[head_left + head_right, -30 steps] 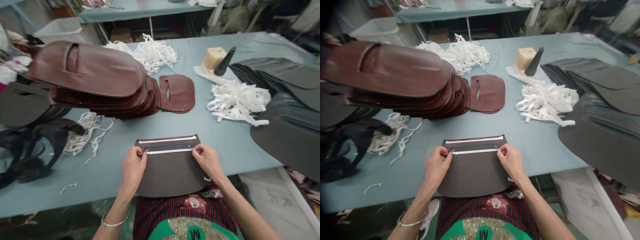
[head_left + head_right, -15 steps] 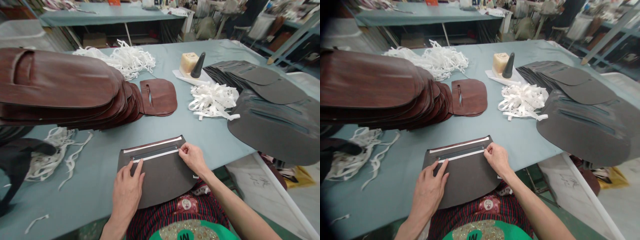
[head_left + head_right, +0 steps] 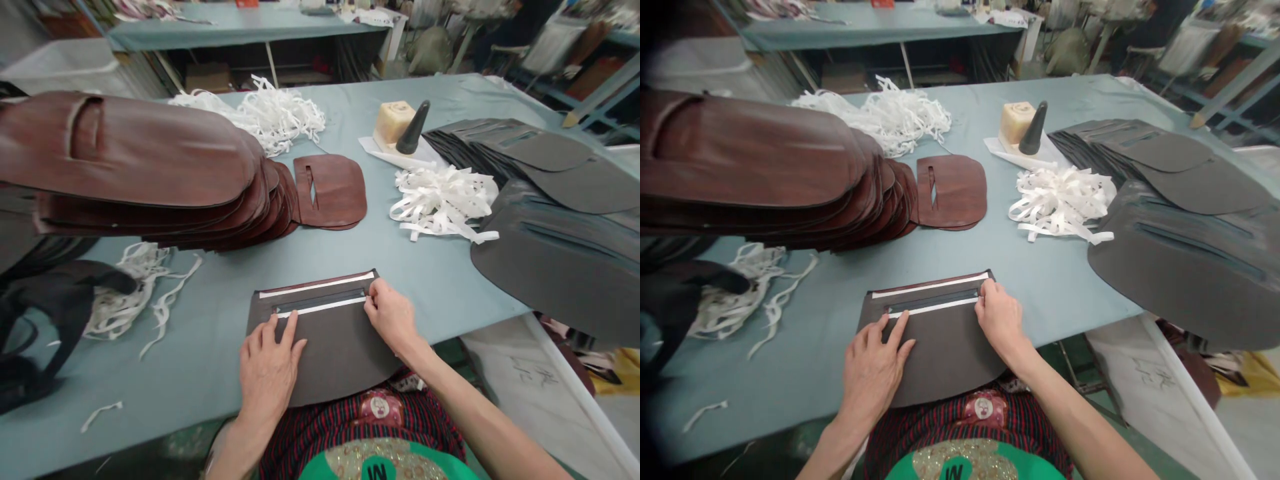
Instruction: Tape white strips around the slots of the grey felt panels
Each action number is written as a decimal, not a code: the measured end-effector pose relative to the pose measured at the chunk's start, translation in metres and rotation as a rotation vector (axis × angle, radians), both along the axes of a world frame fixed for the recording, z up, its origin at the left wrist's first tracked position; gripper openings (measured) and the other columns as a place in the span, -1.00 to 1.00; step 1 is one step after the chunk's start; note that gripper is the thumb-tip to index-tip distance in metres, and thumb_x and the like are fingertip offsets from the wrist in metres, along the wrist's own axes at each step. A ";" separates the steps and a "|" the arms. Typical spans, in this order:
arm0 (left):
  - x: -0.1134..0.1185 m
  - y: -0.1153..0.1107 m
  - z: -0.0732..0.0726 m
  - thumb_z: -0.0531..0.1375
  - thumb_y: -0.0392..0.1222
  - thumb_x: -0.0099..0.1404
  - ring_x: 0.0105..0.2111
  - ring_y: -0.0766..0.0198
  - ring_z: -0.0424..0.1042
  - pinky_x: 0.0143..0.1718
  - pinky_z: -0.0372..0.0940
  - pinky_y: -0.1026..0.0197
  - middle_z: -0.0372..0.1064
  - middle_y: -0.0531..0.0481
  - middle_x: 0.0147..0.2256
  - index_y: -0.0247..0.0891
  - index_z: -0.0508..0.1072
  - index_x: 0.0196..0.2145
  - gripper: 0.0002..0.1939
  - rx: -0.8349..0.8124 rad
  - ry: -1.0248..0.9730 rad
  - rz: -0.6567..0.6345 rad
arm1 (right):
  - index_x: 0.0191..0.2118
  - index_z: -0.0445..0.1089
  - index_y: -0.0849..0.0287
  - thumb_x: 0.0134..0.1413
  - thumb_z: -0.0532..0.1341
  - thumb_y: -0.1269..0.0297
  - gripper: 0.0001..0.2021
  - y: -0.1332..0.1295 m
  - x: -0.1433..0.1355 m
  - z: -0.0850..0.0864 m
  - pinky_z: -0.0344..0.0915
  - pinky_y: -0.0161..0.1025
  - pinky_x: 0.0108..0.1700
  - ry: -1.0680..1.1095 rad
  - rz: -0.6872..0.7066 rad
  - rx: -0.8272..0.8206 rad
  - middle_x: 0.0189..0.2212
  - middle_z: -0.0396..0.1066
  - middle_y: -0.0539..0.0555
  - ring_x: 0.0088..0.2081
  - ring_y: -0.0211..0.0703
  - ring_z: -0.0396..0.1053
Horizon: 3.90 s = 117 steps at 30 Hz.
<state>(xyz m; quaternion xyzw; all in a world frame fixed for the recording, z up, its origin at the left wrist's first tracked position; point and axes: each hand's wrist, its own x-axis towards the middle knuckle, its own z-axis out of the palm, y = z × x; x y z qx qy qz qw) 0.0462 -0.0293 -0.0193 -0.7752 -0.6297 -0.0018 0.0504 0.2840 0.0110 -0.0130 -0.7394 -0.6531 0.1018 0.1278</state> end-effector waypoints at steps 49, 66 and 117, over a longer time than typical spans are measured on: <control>-0.051 0.042 -0.018 0.14 -0.23 0.26 -0.13 0.15 0.32 -0.07 0.24 0.05 0.32 -0.06 -0.20 -0.21 0.32 -0.24 -0.90 0.208 -0.716 0.113 | -0.31 0.38 0.20 0.23 0.11 0.29 -0.85 0.031 -0.108 -0.017 0.10 -0.13 -0.17 -0.030 0.520 0.254 -0.33 0.33 0.14 -0.22 -0.04 0.22; -0.057 0.039 -0.024 -0.03 -0.36 0.34 0.13 0.16 0.21 0.15 0.17 -0.01 0.31 -0.07 0.08 -0.17 0.27 0.12 -0.58 0.147 -0.466 -0.135 | -0.11 0.36 0.33 0.19 0.02 0.53 -0.77 0.022 -0.104 -0.015 0.21 -0.08 -0.22 -0.174 0.844 0.325 -0.27 0.30 0.22 -0.22 0.00 0.19; -0.021 0.030 -0.017 0.00 -0.33 0.33 0.06 0.03 0.26 0.04 0.17 -0.10 0.39 -0.15 -0.03 -0.20 0.31 0.07 -0.62 0.171 -0.408 -0.110 | -0.02 0.34 0.33 0.22 0.02 0.49 -0.74 -0.016 0.005 -0.007 0.16 0.04 0.08 -0.130 0.804 0.303 -0.07 0.35 0.25 0.03 0.02 0.18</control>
